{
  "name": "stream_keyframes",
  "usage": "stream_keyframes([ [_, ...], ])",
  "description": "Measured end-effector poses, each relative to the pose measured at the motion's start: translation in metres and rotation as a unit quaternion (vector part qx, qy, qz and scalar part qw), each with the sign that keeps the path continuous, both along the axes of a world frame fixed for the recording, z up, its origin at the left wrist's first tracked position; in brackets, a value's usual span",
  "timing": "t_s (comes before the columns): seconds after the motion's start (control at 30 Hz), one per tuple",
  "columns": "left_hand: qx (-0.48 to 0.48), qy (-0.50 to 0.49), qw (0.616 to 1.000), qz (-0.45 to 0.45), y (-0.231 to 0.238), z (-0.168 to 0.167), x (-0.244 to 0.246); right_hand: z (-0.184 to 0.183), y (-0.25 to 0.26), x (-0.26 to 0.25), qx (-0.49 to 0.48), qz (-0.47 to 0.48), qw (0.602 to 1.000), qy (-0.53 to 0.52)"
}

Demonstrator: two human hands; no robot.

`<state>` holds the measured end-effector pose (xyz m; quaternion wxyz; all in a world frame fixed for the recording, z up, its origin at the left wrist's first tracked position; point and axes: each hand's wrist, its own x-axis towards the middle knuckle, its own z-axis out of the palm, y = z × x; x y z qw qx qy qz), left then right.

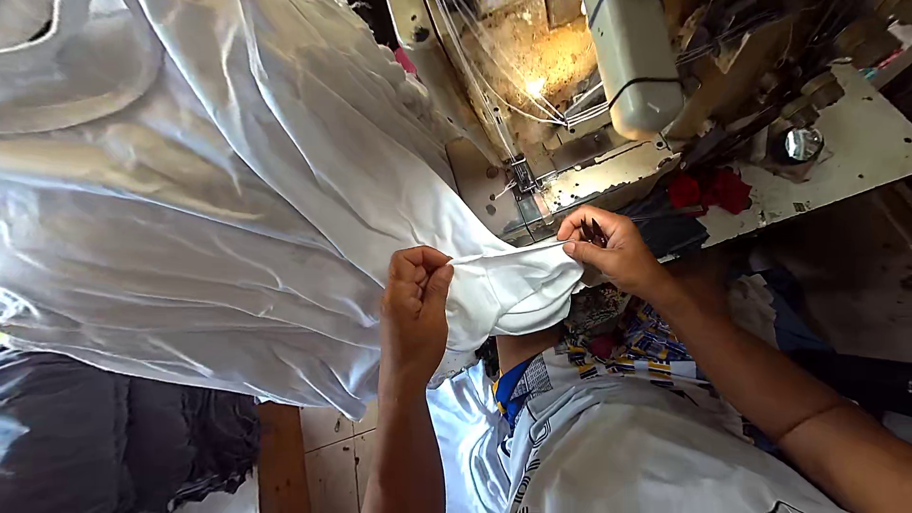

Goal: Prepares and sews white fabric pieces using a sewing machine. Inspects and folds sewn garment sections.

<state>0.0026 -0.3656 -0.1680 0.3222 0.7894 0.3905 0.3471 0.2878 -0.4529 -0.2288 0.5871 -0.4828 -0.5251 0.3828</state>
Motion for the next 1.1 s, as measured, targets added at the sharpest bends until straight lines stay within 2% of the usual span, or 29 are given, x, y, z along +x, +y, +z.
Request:
stream_keyframes([
  [0.13,0.06,0.038,0.997,-0.011,-0.003,0.0,0.001,0.005,-0.008,0.001,0.0,0.004,0.998,-0.063],
  [0.33,0.056,0.064,0.994,-0.075,-0.002,0.009,0.008,0.008,-0.009,0.001,0.017,0.055,0.977,-0.204],
  [0.43,0.125,0.158,0.979,-0.038,-0.001,0.012,-0.003,0.011,-0.009,0.007,-0.003,0.037,0.987,-0.157],
  [0.5,0.132,0.176,0.975,0.008,-0.003,0.016,-0.015,0.013,-0.01,0.012,-0.028,0.024,0.989,-0.141],
  [0.57,0.129,0.141,0.981,0.018,-0.008,0.015,-0.021,0.012,-0.01,0.011,-0.023,0.018,0.986,-0.163],
  [0.67,0.07,0.019,0.995,-0.065,-0.009,0.016,-0.023,0.01,-0.004,0.004,0.023,0.012,0.983,-0.184],
  [0.73,0.02,-0.046,0.994,-0.099,-0.009,0.02,-0.021,0.012,-0.001,-0.002,0.016,-0.004,0.993,-0.121],
  [0.87,-0.032,-0.123,0.987,-0.095,-0.006,0.019,-0.021,0.012,0.002,-0.001,0.026,0.038,0.997,0.063],
  [0.93,-0.031,-0.118,0.99,-0.067,-0.004,0.016,-0.019,0.011,0.002,0.0,0.025,0.044,0.993,0.104],
  [1.1,0.016,-0.044,0.999,-0.006,-0.003,0.01,-0.012,0.013,-0.004,0.002,-0.028,0.064,0.997,0.038],
])
